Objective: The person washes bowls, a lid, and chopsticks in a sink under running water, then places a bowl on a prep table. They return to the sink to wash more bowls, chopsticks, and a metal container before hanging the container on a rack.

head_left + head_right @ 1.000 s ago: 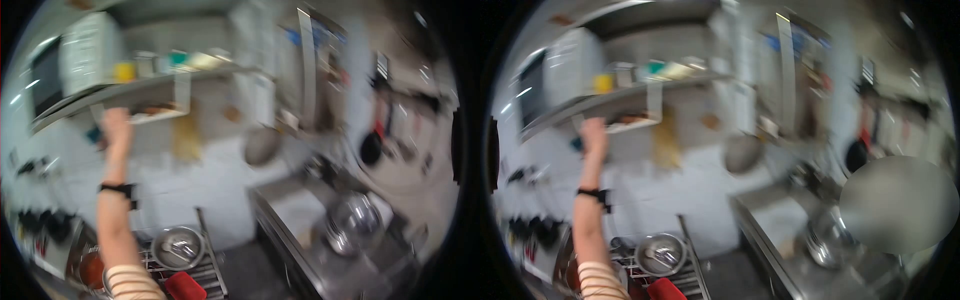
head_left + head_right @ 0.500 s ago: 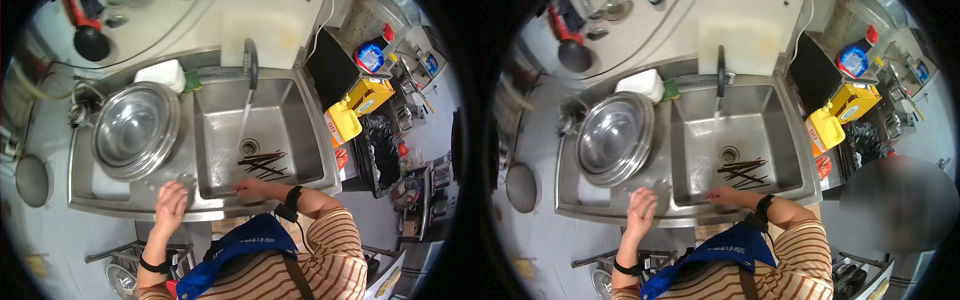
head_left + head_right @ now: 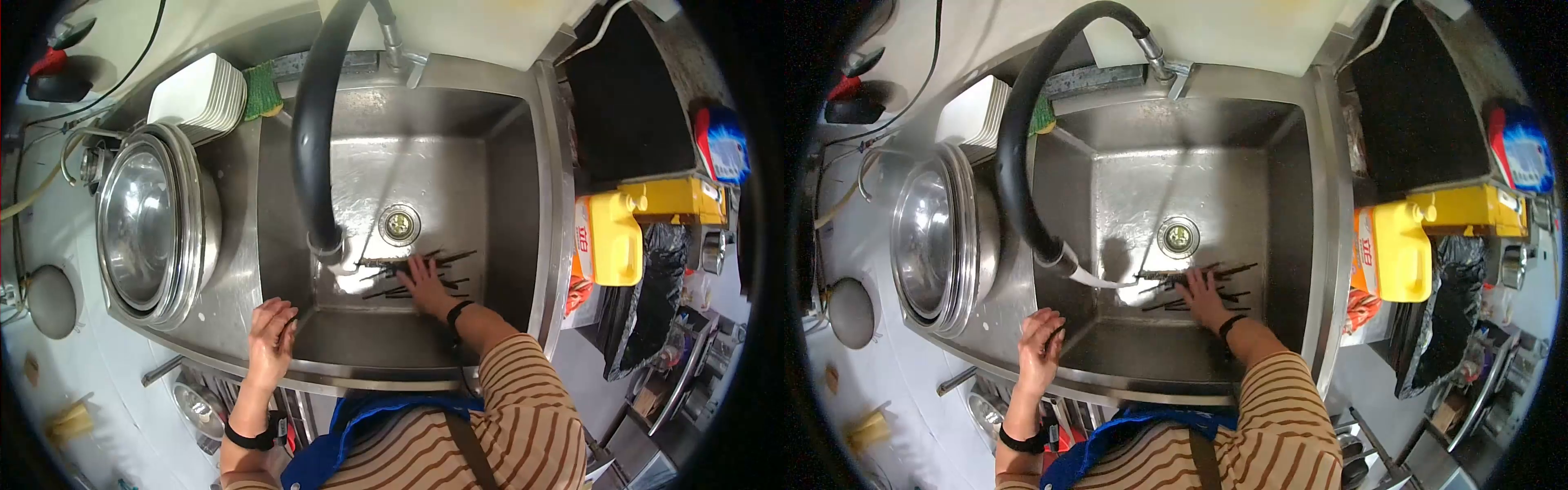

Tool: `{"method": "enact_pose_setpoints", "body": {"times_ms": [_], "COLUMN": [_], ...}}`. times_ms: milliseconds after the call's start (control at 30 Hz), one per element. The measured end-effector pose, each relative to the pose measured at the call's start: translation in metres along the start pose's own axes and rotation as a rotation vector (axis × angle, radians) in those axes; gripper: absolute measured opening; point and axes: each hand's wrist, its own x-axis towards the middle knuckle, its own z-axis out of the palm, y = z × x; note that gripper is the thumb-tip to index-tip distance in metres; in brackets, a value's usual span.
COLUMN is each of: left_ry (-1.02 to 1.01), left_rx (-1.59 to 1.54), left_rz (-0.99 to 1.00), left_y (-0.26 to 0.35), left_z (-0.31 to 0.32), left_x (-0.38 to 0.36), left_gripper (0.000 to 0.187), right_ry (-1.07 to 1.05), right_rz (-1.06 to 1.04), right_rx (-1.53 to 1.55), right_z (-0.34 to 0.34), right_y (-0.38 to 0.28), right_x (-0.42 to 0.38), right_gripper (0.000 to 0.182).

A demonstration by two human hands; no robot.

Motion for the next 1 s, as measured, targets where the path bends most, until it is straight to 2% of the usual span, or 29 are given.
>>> {"method": "enact_pose_setpoints", "body": {"times_ms": [33, 133, 167, 267, 367, 467, 567, 667, 700, 800, 867, 900, 933, 1000], "left_ry": [-0.003, -0.028, -0.043, -0.065, -0.054, -0.047, -0.020, 0.031, 0.079, 0.211, 0.168, 0.108, -0.006, -0.027], "left_rx": [-0.003, 0.000, -0.014, -0.075, -0.172, -0.248, -0.303, -0.389, -0.405, -0.295, -0.384, -0.325, -0.361, -0.614], "left_rz": [-0.017, -0.019, -0.033, -0.046, -0.067, -0.094, -0.048, -0.167, -0.210, -0.145, -0.261, -0.278, -0.418, -0.478], "left_y": [0.001, 0.009, 0.009, 0.002, -0.009, -0.016, -0.027, -0.043, -0.049, -0.076, -0.089, -0.075, -0.072, -0.059], "left_z": [0.002, 0.010, 0.014, 0.024, 0.034, 0.039, 0.039, 0.037, 0.039, 0.055, 0.073, 0.069, 0.076, 0.085], "left_x": [0.003, 0.015, 0.015, 0.023, 0.029, 0.032, 0.039, 0.047, 0.052, 0.071, 0.078, 0.077, 0.078, 0.078], "left_gripper": [0.026, 0.028, 0.026, 0.023, 0.023, 0.024, 0.018, 0.016, 0.017, 0.033, 0.042, 0.045, 0.045, 0.046], "right_ry": [0.181, 0.079, 0.091, -0.175, -0.360, -0.120, 0.091, -0.087, -0.072, 0.018, 0.132, 0.178, 0.210, 0.273], "right_rz": [-0.083, -0.095, -0.011, 0.079, 0.280, 0.294, 0.143, 0.026, 0.025, 0.032, 0.051, 0.062, 0.100, 0.182], "right_rx": [-0.059, 0.163, 0.092, 0.123, 0.303, 0.134, 0.169, 0.550, 0.554, 0.578, 0.620, 0.630, 0.620, 0.605], "right_z": [0.016, 0.021, 0.040, 0.028, 0.017, 0.017, 0.034, -0.007, -0.032, -0.108, -0.137, -0.141, -0.145, -0.155], "right_y": [-0.003, 0.006, 0.008, 0.016, 0.013, 0.002, 0.012, 0.003, -0.004, -0.037, -0.052, -0.056, -0.058, -0.063], "right_x": [0.003, 0.036, 0.046, 0.056, 0.064, 0.056, 0.048, 0.053, 0.055, 0.048, 0.041, 0.043, 0.044, 0.046], "right_gripper": [0.072, 0.054, 0.040, 0.029, 0.019, 0.016, 0.016, 0.020, 0.022, 0.027, 0.027, 0.026, 0.026, 0.026]}}
